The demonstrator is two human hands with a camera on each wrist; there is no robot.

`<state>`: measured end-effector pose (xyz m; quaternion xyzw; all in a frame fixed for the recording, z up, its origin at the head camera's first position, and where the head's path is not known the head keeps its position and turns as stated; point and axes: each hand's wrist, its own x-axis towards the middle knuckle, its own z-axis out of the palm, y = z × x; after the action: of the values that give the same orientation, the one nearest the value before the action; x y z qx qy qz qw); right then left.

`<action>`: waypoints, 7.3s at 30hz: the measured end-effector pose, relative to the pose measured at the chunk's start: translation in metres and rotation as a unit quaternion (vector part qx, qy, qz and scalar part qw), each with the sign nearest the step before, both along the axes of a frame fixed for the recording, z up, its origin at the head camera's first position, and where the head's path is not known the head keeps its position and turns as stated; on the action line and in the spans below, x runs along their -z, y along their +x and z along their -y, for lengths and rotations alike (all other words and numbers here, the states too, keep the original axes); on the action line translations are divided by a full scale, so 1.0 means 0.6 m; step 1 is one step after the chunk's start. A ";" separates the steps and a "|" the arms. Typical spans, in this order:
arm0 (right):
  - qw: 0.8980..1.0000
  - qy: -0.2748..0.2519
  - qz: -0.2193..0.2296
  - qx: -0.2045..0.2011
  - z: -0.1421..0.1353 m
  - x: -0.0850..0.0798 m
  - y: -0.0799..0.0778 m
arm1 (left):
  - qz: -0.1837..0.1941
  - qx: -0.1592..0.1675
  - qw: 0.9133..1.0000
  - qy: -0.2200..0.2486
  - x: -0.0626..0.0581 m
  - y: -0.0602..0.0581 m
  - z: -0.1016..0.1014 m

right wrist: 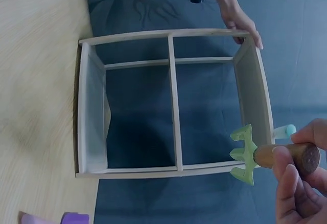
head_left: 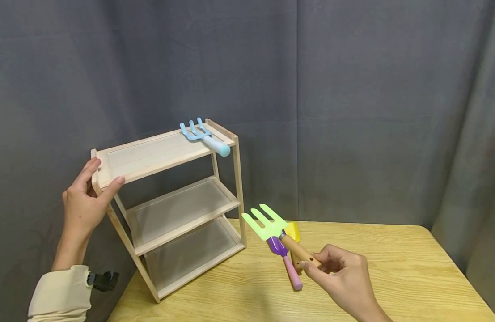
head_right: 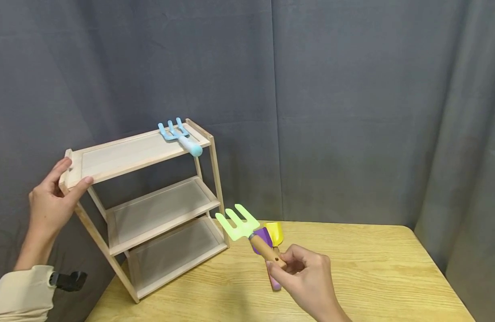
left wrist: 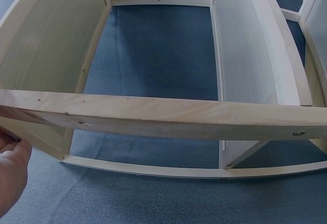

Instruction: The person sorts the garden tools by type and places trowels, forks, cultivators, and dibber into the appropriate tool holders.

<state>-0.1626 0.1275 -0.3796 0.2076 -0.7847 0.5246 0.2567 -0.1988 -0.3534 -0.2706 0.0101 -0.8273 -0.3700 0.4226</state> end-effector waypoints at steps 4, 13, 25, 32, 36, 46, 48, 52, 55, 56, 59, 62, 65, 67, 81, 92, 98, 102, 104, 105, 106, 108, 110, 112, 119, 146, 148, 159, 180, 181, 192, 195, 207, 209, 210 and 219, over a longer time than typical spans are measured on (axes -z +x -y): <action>1.000 -0.006 -0.012 -0.019 0.010 -0.005 0.002 | -0.002 0.000 1.000 0.001 0.000 0.001 0.001; 0.997 -0.023 -0.040 -0.067 0.028 -0.018 0.008 | -0.005 0.001 1.000 -0.001 0.001 0.001 0.001; 0.987 -0.057 -0.046 -0.140 0.052 -0.031 0.005 | -0.014 0.004 1.000 0.002 0.001 -0.001 -0.001; 0.981 -0.083 -0.039 -0.172 0.070 -0.042 0.006 | -0.014 -0.001 1.000 0.002 0.001 -0.001 -0.002; 0.979 -0.092 -0.036 -0.176 0.079 -0.046 0.007 | -0.010 -0.004 1.000 0.001 0.001 -0.001 -0.002; 0.975 -0.091 -0.084 -0.187 0.112 -0.075 0.001 | -0.009 -0.001 1.000 0.005 0.000 -0.001 -0.002; 0.972 -0.094 -0.091 -0.194 0.118 -0.080 0.000 | -0.005 -0.004 1.000 0.000 0.000 -0.001 -0.003; 0.970 -0.101 -0.091 -0.202 0.127 -0.089 -0.001 | -0.007 -0.002 1.000 -0.002 0.000 -0.001 -0.004; 0.969 -0.100 -0.094 -0.205 0.135 -0.096 -0.002 | -0.010 0.001 1.000 0.000 -0.001 -0.002 -0.003; 0.969 -0.099 -0.096 -0.204 0.138 -0.098 -0.003 | -0.011 0.002 1.000 0.000 -0.001 -0.003 -0.003; 0.968 -0.100 -0.103 -0.205 0.146 -0.107 -0.006 | -0.011 0.004 1.000 0.001 -0.001 -0.003 -0.002; 0.966 -0.105 -0.103 -0.213 0.155 -0.115 -0.008 | -0.008 0.002 1.000 0.004 -0.001 -0.001 -0.002; 0.964 -0.108 -0.102 -0.221 0.162 -0.121 -0.009 | -0.005 0.001 1.000 0.007 0.000 0.001 -0.002; 0.963 -0.105 -0.106 -0.223 0.166 -0.125 -0.009 | -0.005 -0.001 1.000 0.008 0.000 0.001 -0.002; 0.970 -0.092 -0.107 -0.198 0.201 -0.158 -0.019 | -0.008 0.004 1.000 0.006 -0.003 0.010 0.003; 0.968 -0.095 -0.103 -0.207 0.236 -0.177 -0.029 | -0.005 -0.005 1.000 -0.002 -0.002 0.014 0.006; 0.970 -0.079 -0.112 -0.201 0.250 -0.187 -0.038 | -0.005 -0.009 1.000 -0.002 -0.001 0.014 0.005; 0.972 -0.069 -0.123 -0.186 0.256 -0.194 -0.048 | 0.000 -0.011 1.000 -0.004 -0.001 0.014 0.005; 0.973 -0.064 -0.127 -0.181 0.258 -0.198 -0.052 | 0.000 -0.008 1.000 -0.002 -0.001 0.014 0.005; 0.973 -0.062 -0.129 -0.180 0.258 -0.200 -0.054 | 0.000 -0.007 1.000 -0.001 -0.001 0.014 0.005; 0.973 -0.060 -0.133 -0.179 0.258 -0.202 -0.057 | 0.000 -0.007 1.000 0.000 -0.001 0.014 0.005; 0.973 -0.057 -0.139 -0.178 0.260 -0.208 -0.061 | 0.000 -0.006 1.000 0.002 -0.001 0.014 0.004; 0.972 -0.054 -0.146 -0.174 0.261 -0.214 -0.065 | 0.000 -0.006 1.000 0.003 -0.001 0.014 0.004; 0.973 -0.052 -0.150 -0.169 0.262 -0.220 -0.070 | 0.000 -0.007 1.000 0.002 -0.002 0.014 0.004; 0.976 -0.045 -0.147 -0.152 0.267 -0.234 -0.081 | -0.001 0.002 1.000 0.000 0.001 0.012 -0.001; 0.984 -0.013 -0.146 -0.105 0.313 -0.257 -0.113 | 0.004 0.001 1.000 0.001 0.002 0.011 0.005; 0.983 -0.014 -0.145 -0.108 0.320 -0.258 -0.114 | 0.000 0.001 1.000 0.002 0.002 0.011 0.006; 0.984 -0.004 -0.149 -0.095 0.354 -0.258 -0.125 | -0.006 -0.002 1.000 0.006 0.001 0.010 0.004; 0.986 0.031 -0.147 -0.070 0.392 -0.257 -0.143 | -0.012 0.005 1.000 0.014 -0.001 0.009 -0.002; 0.987 0.032 -0.144 -0.069 0.393 -0.257 -0.145 | -0.012 0.006 1.000 0.014 -0.001 0.009 -0.002; 0.990 0.025 -0.132 -0.047 0.406 -0.255 -0.158 | -0.022 -0.001 1.000 0.003 0.003 0.007 0.000; 0.991 0.027 -0.124 -0.051 0.408 -0.254 -0.159 | -0.019 -0.007 1.000 -0.003 0.004 0.007 0.001; 0.989 0.042 -0.128 -0.053 0.416 -0.249 -0.161 | -0.020 -0.006 1.000 0.001 0.004 0.010 0.000; 0.989 0.041 -0.130 -0.052 0.416 -0.248 -0.163 | -0.020 -0.003 1.000 0.002 0.004 0.009 -0.001; 0.989 0.041 -0.130 -0.051 0.416 -0.248 -0.163 | -0.019 -0.002 1.000 0.002 0.004 0.009 -0.001; 0.991 0.044 -0.117 -0.044 0.416 -0.249 -0.164 | -0.014 -0.001 1.000 0.001 0.004 0.008 0.000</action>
<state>-0.2610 -0.1223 -0.2301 0.3125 -0.7616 0.4728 0.3143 -0.1939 -0.3534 -0.2733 0.0060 -0.8208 -0.3705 0.4346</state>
